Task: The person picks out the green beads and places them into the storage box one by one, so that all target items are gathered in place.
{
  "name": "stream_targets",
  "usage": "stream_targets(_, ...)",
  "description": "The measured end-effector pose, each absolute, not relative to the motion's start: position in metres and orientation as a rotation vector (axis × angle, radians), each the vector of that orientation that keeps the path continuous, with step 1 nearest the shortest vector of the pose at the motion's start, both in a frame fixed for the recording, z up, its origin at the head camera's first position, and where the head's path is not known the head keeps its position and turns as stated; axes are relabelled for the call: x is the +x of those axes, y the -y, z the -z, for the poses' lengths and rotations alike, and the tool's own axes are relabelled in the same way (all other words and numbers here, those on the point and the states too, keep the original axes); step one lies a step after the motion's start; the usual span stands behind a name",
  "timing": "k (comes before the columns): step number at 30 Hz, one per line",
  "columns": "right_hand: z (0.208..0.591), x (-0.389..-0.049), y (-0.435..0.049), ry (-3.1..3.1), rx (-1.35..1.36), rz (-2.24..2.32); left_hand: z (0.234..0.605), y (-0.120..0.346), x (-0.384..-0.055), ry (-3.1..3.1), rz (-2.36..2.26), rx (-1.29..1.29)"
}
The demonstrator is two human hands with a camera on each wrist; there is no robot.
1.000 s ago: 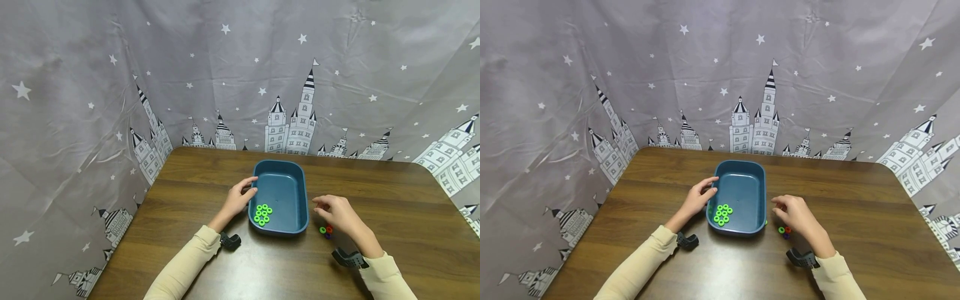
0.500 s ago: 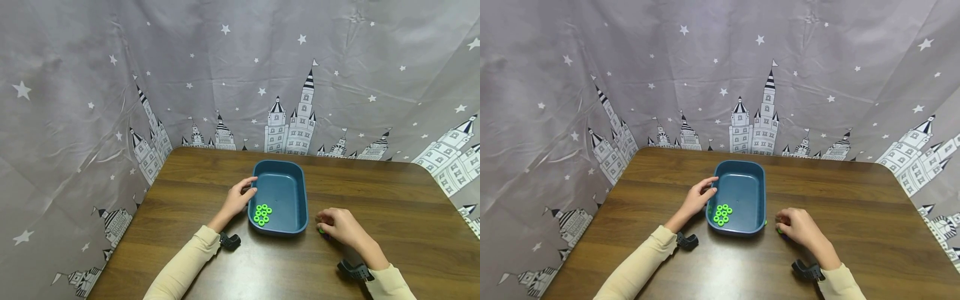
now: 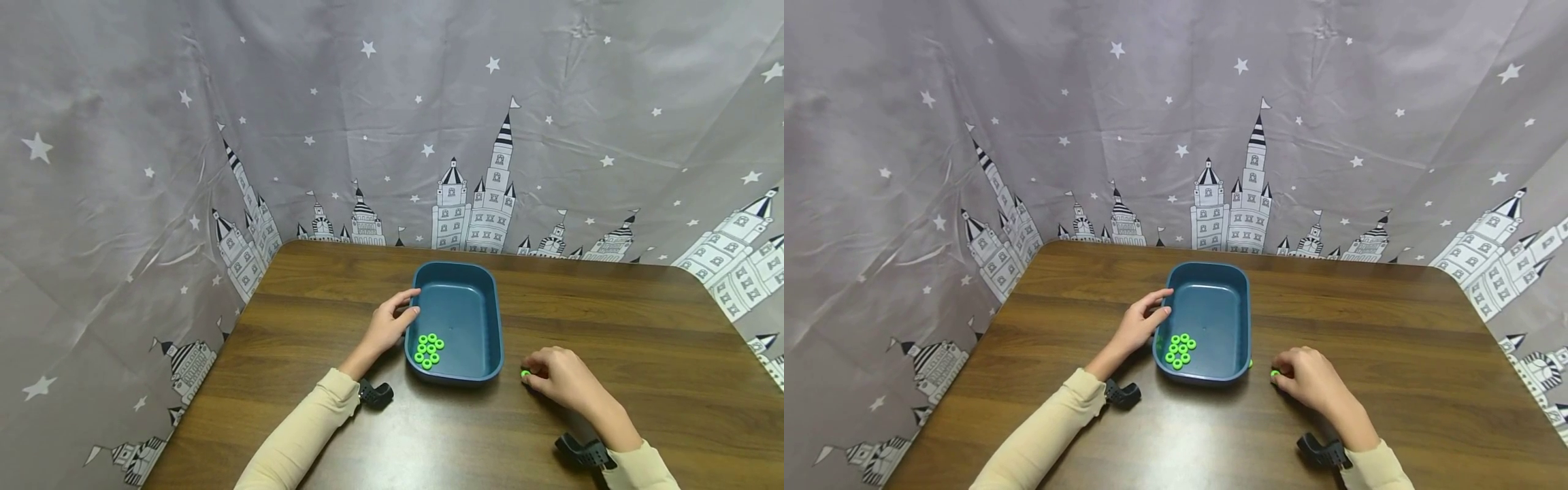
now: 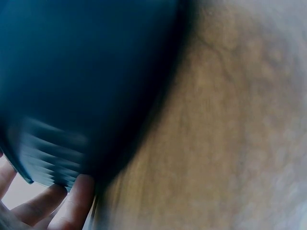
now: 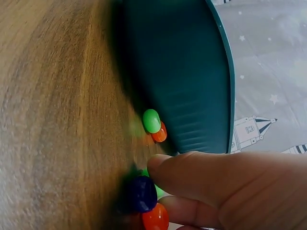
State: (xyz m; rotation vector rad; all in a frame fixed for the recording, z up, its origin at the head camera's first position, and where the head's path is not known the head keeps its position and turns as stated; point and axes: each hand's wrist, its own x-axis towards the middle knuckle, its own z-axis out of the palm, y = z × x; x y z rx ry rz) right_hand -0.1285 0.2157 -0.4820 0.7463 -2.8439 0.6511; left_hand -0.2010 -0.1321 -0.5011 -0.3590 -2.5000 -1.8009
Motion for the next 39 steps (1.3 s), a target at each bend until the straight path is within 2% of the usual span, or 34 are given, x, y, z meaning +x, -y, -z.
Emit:
stream_targets(21, 0.492, -0.137, -0.203, 2.753, 0.789, -0.623, 0.503, 0.132, -0.201, 2.493, 1.797, -0.358)
stream_targets(36, 0.481, -0.144, -0.205, 2.8, 0.768, -0.615, 0.502, 0.133, -0.201, 2.509, 1.786, -0.355)
stream_targets(39, 0.476, -0.147, -0.205, 2.812, 0.761, -0.62, 0.49, 0.13, -0.193, 2.488, 1.808, -0.344)
